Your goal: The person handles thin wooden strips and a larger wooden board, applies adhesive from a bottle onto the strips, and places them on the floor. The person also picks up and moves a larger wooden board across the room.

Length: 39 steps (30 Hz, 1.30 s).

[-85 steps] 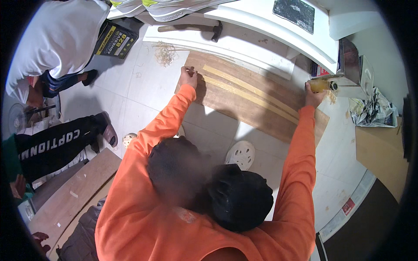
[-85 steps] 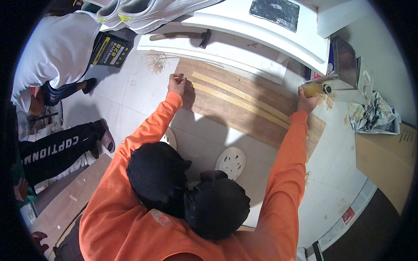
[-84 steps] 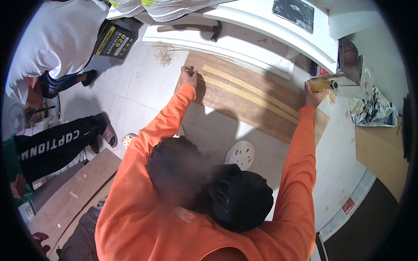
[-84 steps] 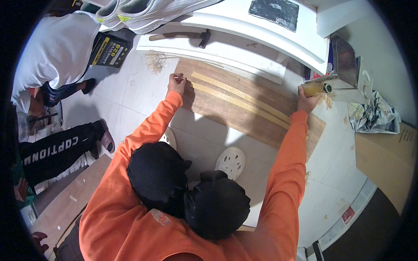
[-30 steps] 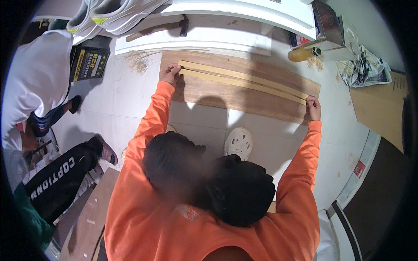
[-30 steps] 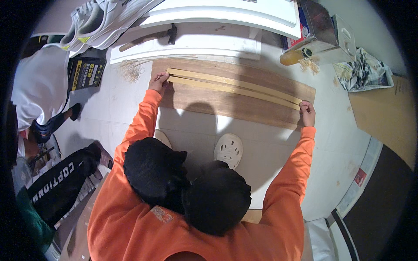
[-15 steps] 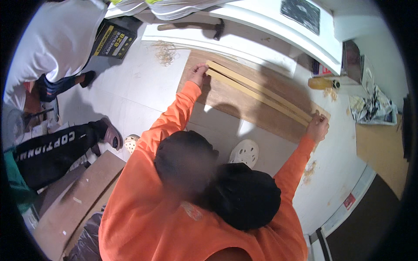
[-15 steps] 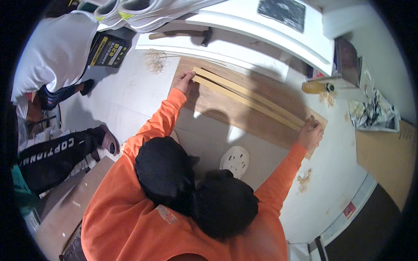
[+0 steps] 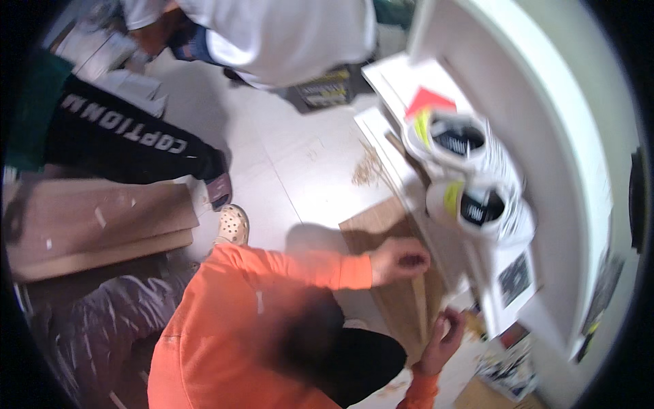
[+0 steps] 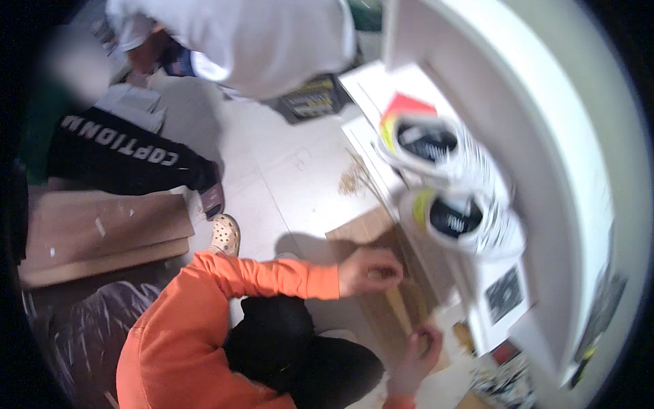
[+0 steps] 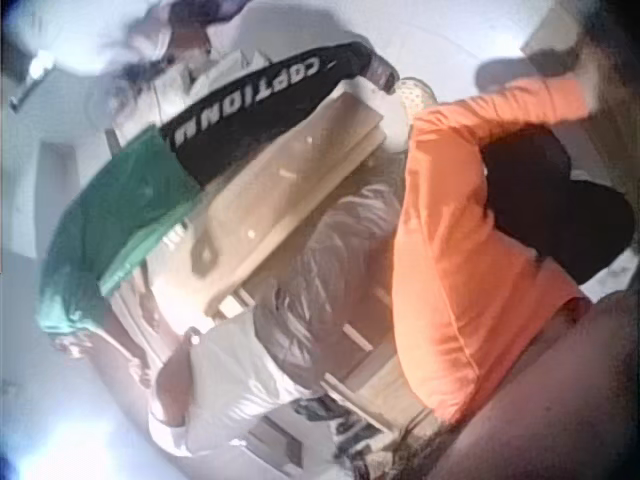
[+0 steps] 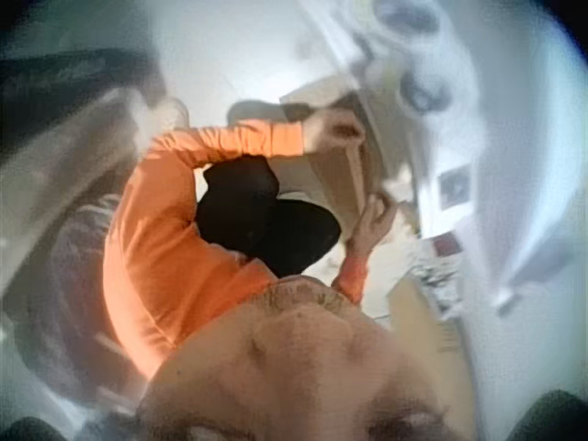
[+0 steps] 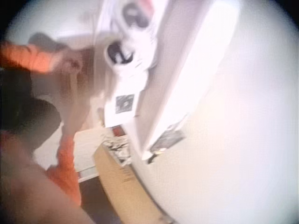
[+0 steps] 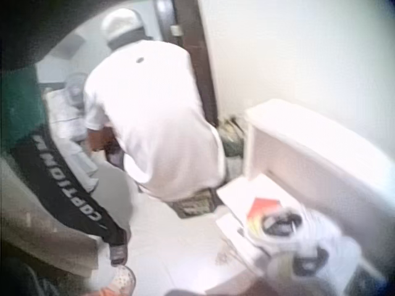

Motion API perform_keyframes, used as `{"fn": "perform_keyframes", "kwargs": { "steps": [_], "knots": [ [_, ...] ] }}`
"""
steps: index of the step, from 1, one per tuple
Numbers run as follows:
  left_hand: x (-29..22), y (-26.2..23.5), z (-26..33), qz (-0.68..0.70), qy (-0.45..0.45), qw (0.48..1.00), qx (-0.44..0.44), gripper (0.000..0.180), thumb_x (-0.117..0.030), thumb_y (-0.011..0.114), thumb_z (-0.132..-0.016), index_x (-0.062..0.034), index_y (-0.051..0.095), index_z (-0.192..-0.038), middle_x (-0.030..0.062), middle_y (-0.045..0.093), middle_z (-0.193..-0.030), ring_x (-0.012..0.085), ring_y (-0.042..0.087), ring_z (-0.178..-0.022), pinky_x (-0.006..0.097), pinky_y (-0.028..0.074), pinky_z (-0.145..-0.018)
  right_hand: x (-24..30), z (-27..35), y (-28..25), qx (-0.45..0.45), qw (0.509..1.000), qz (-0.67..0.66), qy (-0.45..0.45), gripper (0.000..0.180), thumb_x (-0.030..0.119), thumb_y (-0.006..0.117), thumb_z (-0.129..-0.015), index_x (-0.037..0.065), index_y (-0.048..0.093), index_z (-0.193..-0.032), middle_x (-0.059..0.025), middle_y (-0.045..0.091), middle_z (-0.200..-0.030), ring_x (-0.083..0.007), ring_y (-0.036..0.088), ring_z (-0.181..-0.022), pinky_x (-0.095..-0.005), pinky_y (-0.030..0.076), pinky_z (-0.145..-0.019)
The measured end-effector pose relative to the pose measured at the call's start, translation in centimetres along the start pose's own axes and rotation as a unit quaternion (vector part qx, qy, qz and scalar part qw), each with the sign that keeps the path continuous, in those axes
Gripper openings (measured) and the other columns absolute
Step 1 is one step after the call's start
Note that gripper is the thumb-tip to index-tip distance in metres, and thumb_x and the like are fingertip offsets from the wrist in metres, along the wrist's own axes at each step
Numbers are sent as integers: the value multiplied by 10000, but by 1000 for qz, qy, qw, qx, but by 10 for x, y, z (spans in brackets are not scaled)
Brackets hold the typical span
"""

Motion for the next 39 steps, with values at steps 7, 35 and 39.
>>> {"fn": "perform_keyframes", "kwargs": {
  "steps": [7, 35, 39],
  "knots": [
    [-140, -40, 15, -75, 18, 997, -16, 130, -76, 657, -848, -49, 641, -975, 86, 604, -922, 269, 608, -845, 375, 500, -759, 65, 41, -15, 38, 999, 22, 8, 249, 155, 566, -937, -4, 519, -1123, -78, 524, -1081, -185, 501, -1013, -309, 388, -932],
    [-685, 63, 205, -390, 83, 863, -312, 164, -93, 644, -809, -26, 597, -951, 134, 529, -887, 322, 566, -854, 405, 484, -769, 593, 249, -184, 344, 842, 100, -405, 91, 117, 647, -854, 27, 632, -863, -108, 602, -785, -263, 583, -737, -364, 462, -686],
    [-693, 85, 231, -374, 54, 866, -327, 187, -69, 657, -800, -31, 620, -979, 127, 574, -845, 312, 602, -780, 376, 502, -701, 594, 287, -208, 281, 772, 160, -547, 121, 160, 627, -877, 41, 606, -876, -104, 593, -815, -296, 580, -783, -397, 448, -687]
  ]
}}
Point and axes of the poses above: each hand's wrist, its own z-axis away from the middle knuckle, its own y-axis out of the palm, x = y × z, the point moved 7 cm from there along -z, towards the middle knuckle
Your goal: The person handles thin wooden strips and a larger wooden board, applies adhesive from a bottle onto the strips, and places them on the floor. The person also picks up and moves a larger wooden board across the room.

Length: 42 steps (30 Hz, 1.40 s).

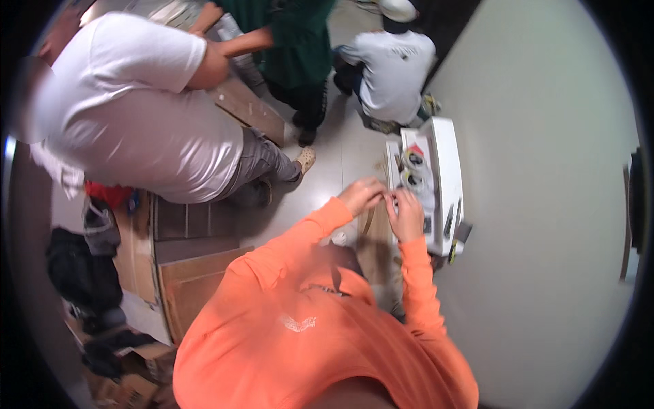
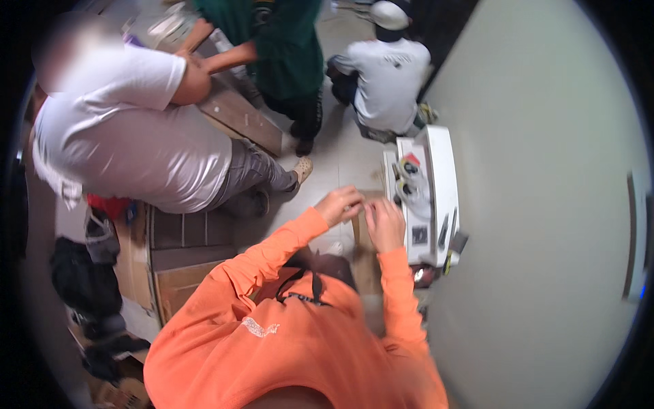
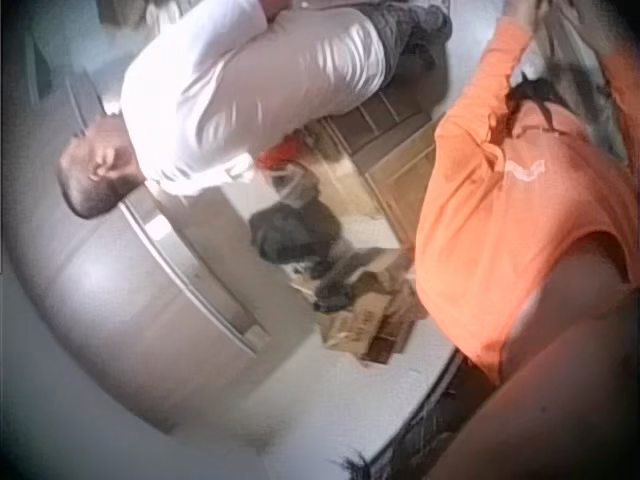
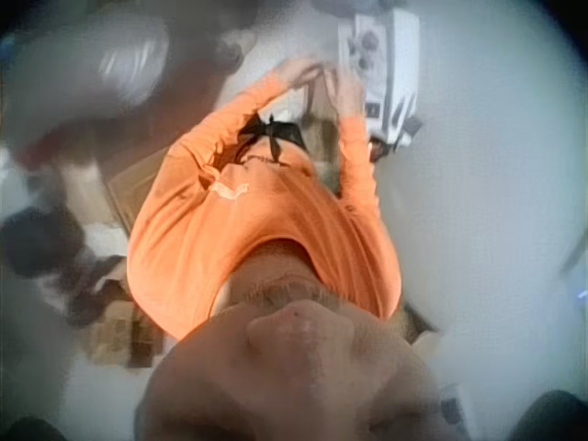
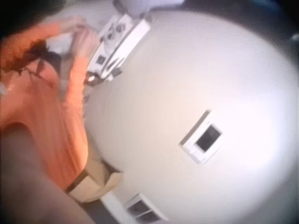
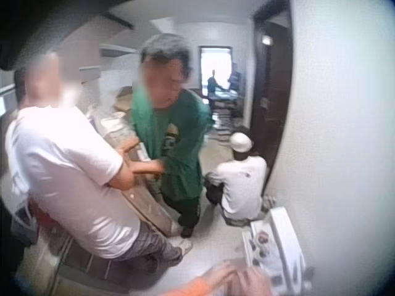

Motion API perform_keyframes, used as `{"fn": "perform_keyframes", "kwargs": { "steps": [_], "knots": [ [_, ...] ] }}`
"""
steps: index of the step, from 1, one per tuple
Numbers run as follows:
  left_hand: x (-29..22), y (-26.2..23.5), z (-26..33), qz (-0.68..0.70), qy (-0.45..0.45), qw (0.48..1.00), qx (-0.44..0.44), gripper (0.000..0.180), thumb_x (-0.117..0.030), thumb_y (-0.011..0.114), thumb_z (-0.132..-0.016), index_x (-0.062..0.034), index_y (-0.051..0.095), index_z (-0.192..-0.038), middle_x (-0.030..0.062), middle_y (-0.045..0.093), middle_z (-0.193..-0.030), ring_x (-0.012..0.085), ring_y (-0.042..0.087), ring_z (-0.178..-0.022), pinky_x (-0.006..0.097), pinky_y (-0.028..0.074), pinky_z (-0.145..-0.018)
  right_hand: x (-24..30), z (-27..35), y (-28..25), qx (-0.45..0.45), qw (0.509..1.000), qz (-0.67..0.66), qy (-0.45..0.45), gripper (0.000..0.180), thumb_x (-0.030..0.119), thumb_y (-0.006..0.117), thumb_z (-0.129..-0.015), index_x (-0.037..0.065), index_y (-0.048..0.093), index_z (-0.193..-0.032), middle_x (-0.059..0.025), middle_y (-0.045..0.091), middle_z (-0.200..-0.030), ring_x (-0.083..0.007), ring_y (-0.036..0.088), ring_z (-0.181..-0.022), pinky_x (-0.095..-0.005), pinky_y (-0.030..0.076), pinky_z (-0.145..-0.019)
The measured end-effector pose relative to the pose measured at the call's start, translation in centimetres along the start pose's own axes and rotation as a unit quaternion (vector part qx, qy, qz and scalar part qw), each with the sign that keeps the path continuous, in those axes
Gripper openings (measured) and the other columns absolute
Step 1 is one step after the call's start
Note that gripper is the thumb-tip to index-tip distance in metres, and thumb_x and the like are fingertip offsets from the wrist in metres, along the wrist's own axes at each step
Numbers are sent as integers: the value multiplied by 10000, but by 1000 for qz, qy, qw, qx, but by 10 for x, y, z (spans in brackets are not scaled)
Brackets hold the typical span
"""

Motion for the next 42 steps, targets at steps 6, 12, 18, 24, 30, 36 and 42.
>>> {"fn": "perform_keyframes", "kwargs": {
  "steps": [6, 12, 18, 24, 30, 36, 42],
  "knots": [
    [-67, -23, 20, 37, -32, 998, 33, 290, -16, 671, -801, -48, 630, -1086, 105, 577, -829, 217, 578, -692, 314, 490, -653, 37, 56, -41, -52, 994, 99, -1, 115, 164, 618, -877, 52, 594, -894, -87, 584, -838, -295, 577, -816, -418, 435, -707],
    [-89, -77, 59, 130, -155, 977, -67, 476, 10, 692, -824, -109, 589, -1274, -3, 561, -868, 47, 516, -747, 186, 453, -644, 1, 117, -98, -150, 972, -29, 180, 132, 185, 590, -911, 54, 599, -895, -104, 654, -856, -290, 645, -758, -382, 482, -664],
    [-94, -111, 132, 231, -239, 926, -181, 495, 25, 686, -836, -34, 540, -1305, 25, 598, -875, 62, 546, -761, 206, 466, -734, -72, 173, -117, -204, 917, -167, 301, 170, 166, 583, -945, -2, 568, -965, -116, 664, -831, -206, 682, -710, -296, 506, -639],
    [-102, -123, 222, 203, -288, 877, -326, 519, 23, 686, -835, -10, 503, -1320, 36, 626, -862, 77, 579, -769, 215, 475, -727, -92, 157, -149, -175, 929, -236, 225, 156, 138, 559, -960, -18, 549, -965, -81, 624, -796, -153, 634, -705, -265, 488, -640],
    [-110, -114, 301, 161, -330, 827, -426, 520, 18, 703, -822, -16, 521, -1308, 6, 625, -835, 47, 549, -742, 183, 447, -714, -2, 91, -227, 11, 995, -100, 2, 128, 115, 591, -923, -12, 570, -917, -109, 603, -768, -175, 577, -666, -301, 472, -648],
    [-135, -124, 376, 111, -290, 813, -492, 484, 1, 688, -845, -16, 525, -1300, 21, 597, -884, 86, 557, -816, 226, 478, -755, 70, 61, -231, 186, 972, -126, -71, 124, 92, 563, -946, -31, 552, -930, -70, 593, -779, -132, 595, -723, -275, 483, -678],
    [-154, -131, 493, 127, -348, 717, -590, 463, 12, 702, -818, -10, 552, -1255, 20, 610, -871, 66, 552, -781, 201, 460, -739, 168, 69, -178, 318, 881, -344, -61, 117, 82, 531, -976, -34, 525, -986, -52, 582, -897, -124, 595, -819, -267, 494, -761]
  ]
}}
Point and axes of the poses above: each hand's wrist, its own z-axis away from the middle knuckle, its own y-axis out of the palm, x = y × z, the point moved 7 cm from there along -z, towards the middle knuckle
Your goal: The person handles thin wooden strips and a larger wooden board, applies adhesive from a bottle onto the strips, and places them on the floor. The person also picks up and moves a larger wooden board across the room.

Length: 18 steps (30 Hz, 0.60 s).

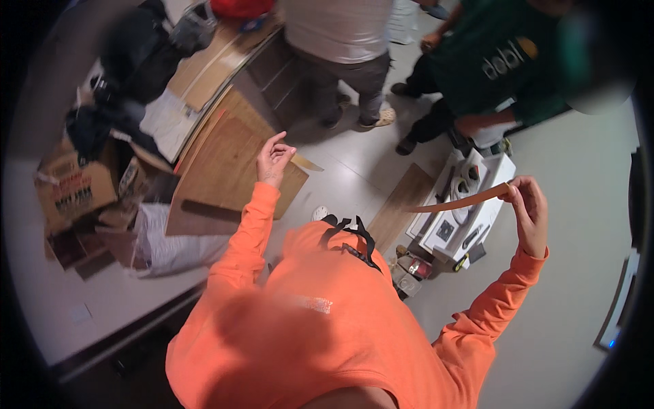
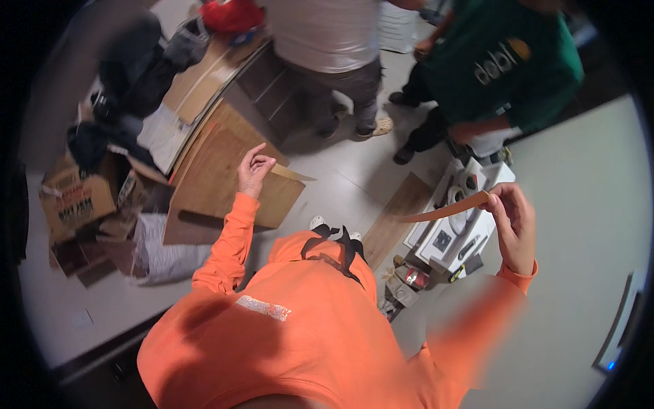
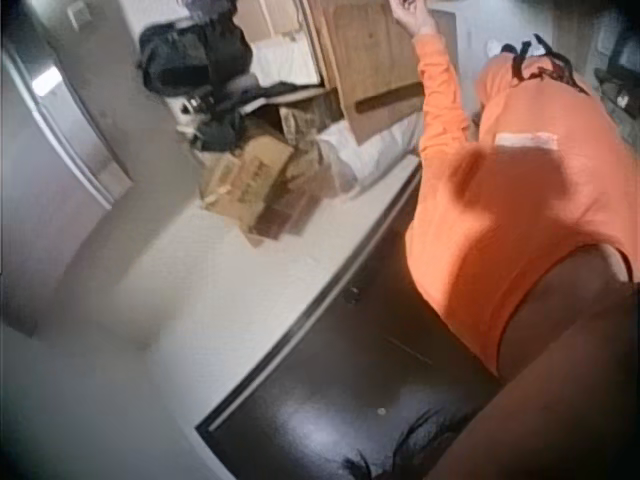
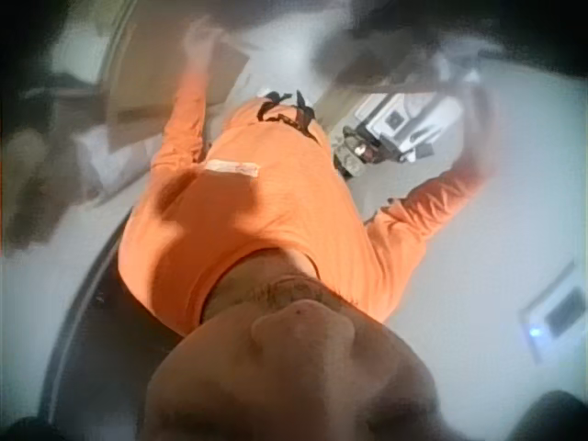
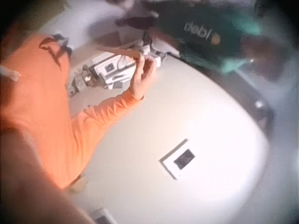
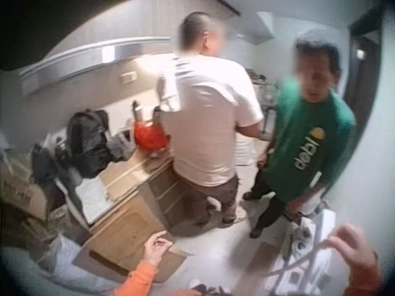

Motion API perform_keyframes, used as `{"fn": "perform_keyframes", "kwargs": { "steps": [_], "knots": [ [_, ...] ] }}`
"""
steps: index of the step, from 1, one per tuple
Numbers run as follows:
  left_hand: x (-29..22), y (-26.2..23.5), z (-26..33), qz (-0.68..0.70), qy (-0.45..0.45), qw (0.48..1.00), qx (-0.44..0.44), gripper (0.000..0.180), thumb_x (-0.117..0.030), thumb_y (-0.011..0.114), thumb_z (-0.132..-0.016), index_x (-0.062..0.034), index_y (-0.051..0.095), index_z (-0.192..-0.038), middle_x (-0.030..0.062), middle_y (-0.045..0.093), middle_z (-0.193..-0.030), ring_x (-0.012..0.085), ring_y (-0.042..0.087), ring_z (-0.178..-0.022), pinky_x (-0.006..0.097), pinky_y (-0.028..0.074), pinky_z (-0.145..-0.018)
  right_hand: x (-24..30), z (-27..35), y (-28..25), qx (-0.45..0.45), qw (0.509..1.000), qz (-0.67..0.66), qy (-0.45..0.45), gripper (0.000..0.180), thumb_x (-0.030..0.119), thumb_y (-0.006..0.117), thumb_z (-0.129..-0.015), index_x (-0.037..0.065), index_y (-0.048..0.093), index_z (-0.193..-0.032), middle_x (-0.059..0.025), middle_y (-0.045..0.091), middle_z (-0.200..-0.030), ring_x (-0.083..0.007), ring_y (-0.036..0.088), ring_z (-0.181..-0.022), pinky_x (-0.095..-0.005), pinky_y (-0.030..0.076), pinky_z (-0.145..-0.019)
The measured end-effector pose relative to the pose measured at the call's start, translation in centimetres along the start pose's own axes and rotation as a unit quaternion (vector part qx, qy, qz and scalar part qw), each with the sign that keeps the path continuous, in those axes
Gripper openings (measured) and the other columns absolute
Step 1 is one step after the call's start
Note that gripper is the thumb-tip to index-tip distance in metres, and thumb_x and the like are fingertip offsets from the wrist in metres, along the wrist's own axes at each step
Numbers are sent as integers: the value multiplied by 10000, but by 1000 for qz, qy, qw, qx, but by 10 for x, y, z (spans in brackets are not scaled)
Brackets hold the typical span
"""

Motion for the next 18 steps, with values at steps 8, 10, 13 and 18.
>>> {"fn": "perform_keyframes", "kwargs": {
  "steps": [8, 10, 13, 18],
  "knots": [
    [45, -99, 26, -5, -23, 993, -114, 429, 10, 693, -828, -16, 564, -1237, 24, 613, -859, 76, 573, -780, 218, 482, -728, 57, -81, 84, 35, 998, -4, -57, 129, 149, 490, -1004, 25, 511, -1032, -59, 586, -911, -131, 613, -829, -262, 503, -795],
    [54, -113, 30, -16, -32, 991, -128, 420, 10, 691, -831, -16, 569, -1232, 28, 615, -863, 82, 580, -779, 222, 487, -734, 53, -92, 91, 30, 996, -72, -40, 128, 140, 498, -999, 19, 514, -1036, -60, 594, -920, -148, 633, -840, -272, 515, -786],
    [61, -123, 29, -1, -35, 993, -113, 411, 8, 688, -834, -15, 574, -1228, 33, 619, -871, 91, 590, -786, 227, 493, -743, 33, -89, 89, -25, 984, -177, -5, 144, 143, 503, -995, 17, 500, -1064, -74, 600, -932, -175, 647, -846, -286, 533, -787],
    [69, -117, 20, -12, -81, 995, -62, 410, 12, 690, -830, -10, 575, -1222, 40, 621, -880, 98, 596, -803, 228, 494, -746, -19, -36, 73, -151, 946, -285, 44, 175, 167, 517, -988, 20, 499, -1082, -89, 614, -954, -175, 637, -872, -299, 543, -802]
  ]
}}
Point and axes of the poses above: each hand's wrist, its own z-axis away from the middle knuckle, its own y-axis out of the palm, x = y × z, the point moved 7 cm from there along -z, towards the middle knuckle
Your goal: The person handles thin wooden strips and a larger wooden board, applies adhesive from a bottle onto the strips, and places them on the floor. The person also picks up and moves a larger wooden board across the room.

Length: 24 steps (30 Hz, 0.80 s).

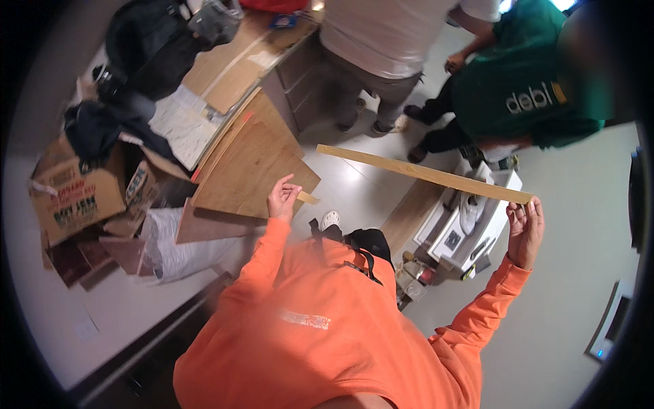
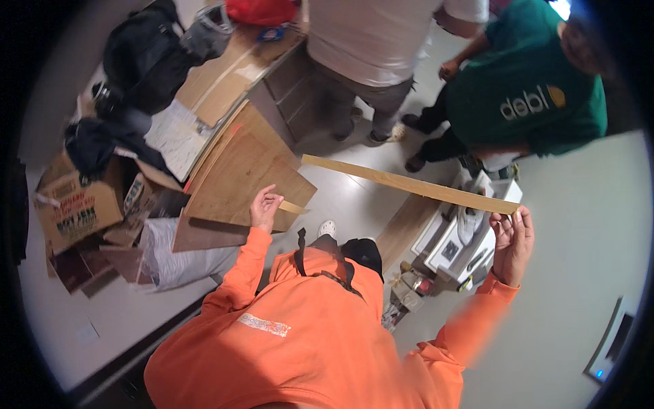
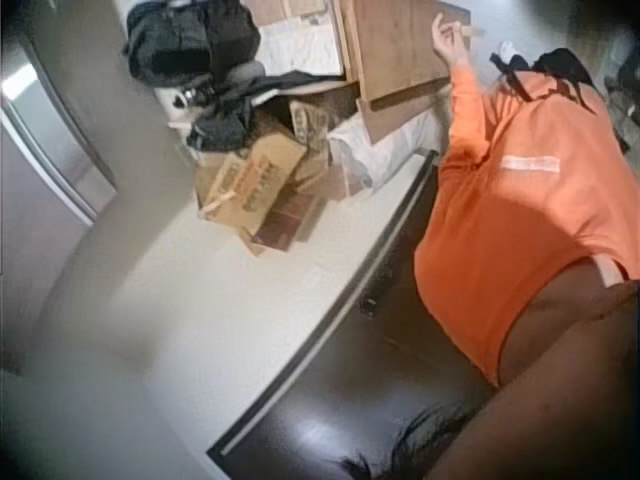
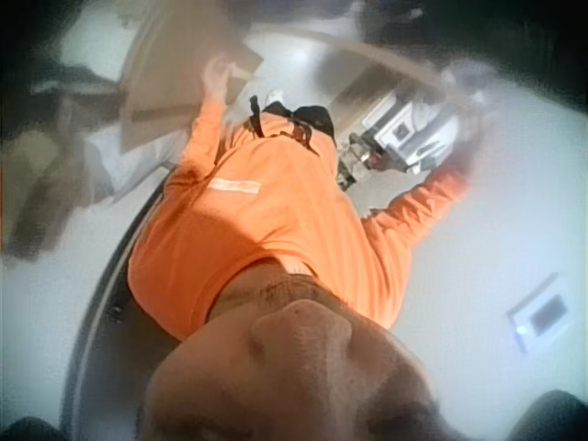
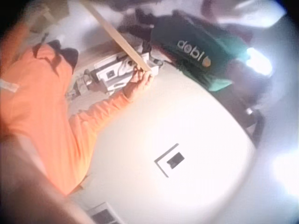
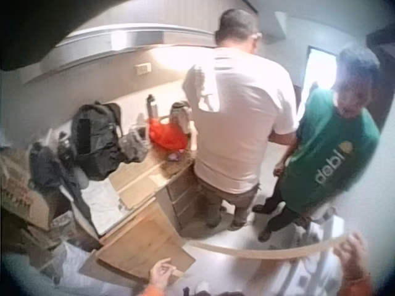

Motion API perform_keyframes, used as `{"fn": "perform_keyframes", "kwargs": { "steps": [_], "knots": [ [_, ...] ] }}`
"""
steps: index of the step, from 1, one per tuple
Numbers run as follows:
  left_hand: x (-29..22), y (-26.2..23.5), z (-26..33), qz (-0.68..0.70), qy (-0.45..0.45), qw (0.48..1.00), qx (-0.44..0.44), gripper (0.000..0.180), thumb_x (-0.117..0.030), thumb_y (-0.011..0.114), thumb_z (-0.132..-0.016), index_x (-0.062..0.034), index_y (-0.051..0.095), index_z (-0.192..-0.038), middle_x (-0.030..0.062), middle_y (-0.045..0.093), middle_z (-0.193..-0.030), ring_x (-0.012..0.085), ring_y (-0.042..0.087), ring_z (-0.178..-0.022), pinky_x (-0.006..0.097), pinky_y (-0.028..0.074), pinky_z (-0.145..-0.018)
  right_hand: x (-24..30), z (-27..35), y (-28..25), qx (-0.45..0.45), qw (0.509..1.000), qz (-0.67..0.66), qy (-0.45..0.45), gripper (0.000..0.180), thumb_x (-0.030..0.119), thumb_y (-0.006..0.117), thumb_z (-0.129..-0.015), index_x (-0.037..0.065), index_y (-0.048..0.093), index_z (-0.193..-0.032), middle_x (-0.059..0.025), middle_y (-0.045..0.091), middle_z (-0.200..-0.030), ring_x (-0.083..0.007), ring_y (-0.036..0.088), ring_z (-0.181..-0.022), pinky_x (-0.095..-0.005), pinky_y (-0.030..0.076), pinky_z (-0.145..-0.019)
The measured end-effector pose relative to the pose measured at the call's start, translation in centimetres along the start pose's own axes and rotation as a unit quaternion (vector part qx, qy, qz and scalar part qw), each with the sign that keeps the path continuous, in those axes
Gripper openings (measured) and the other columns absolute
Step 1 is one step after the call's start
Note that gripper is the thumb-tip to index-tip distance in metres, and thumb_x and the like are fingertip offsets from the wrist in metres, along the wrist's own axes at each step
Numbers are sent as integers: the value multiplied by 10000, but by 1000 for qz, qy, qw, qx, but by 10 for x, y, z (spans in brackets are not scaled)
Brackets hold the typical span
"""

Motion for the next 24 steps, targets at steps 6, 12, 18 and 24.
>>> {"fn": "perform_keyframes", "kwargs": {
  "steps": [6, 12, 18, 24],
  "knots": [
    [-7, 44, -31, -5, 18, 997, 77, 414, 9, 709, -814, -3, 575, -1206, 41, 635, -903, 85, 585, -823, 224, 484, -772, -23, 74, -80, -155, 987, -33, -2, 248, 182, 531, -976, 3, 515, -1146, -90, 624, -1001, -166, 629, -889, -294, 528, -828],
    [-29, 119, -42, -34, 33, 984, 175, 374, 13, 683, -842, 5, 572, -1199, 35, 620, -899, 85, 569, -823, 222, 468, -791, -37, 134, -157, -280, 959, -19, -26, 204, 172, 524, -979, 4, 525, -1095, -129, 631, -1020, -189, 661, -911, -288, 549, -817],
    [-39, 206, -27, -62, 36, 968, 240, 362, -4, 689, -848, 14, 573, -1191, 32, 629, -883, 72, 568, -821, 218, 473, -791, -41, 166, -244, -400, 910, -59, -92, 163, 132, 531, -972, -9, 524, -1055, -150, 627, -1026, -227, 660, -949, -326, 553, -863],
    [-41, 303, 11, -87, 23, 959, 269, 350, -6, 692, -846, 5, 584, -1178, 16, 632, -881, 67, 561, -811, 225, 472, -790, -55, 143, -358, -489, 831, -177, -198, 160, 95, 537, -960, -35, 525, -1052, -180, 605, -1056, -306, 625, -1033, -414, 516, -958]
  ]
}}
Point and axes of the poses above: each hand's wrist, its own z-axis away from the middle knuckle, its own y-axis out of the palm, x = y × z, the point moved 7 cm from there along -z, towards the middle knuckle
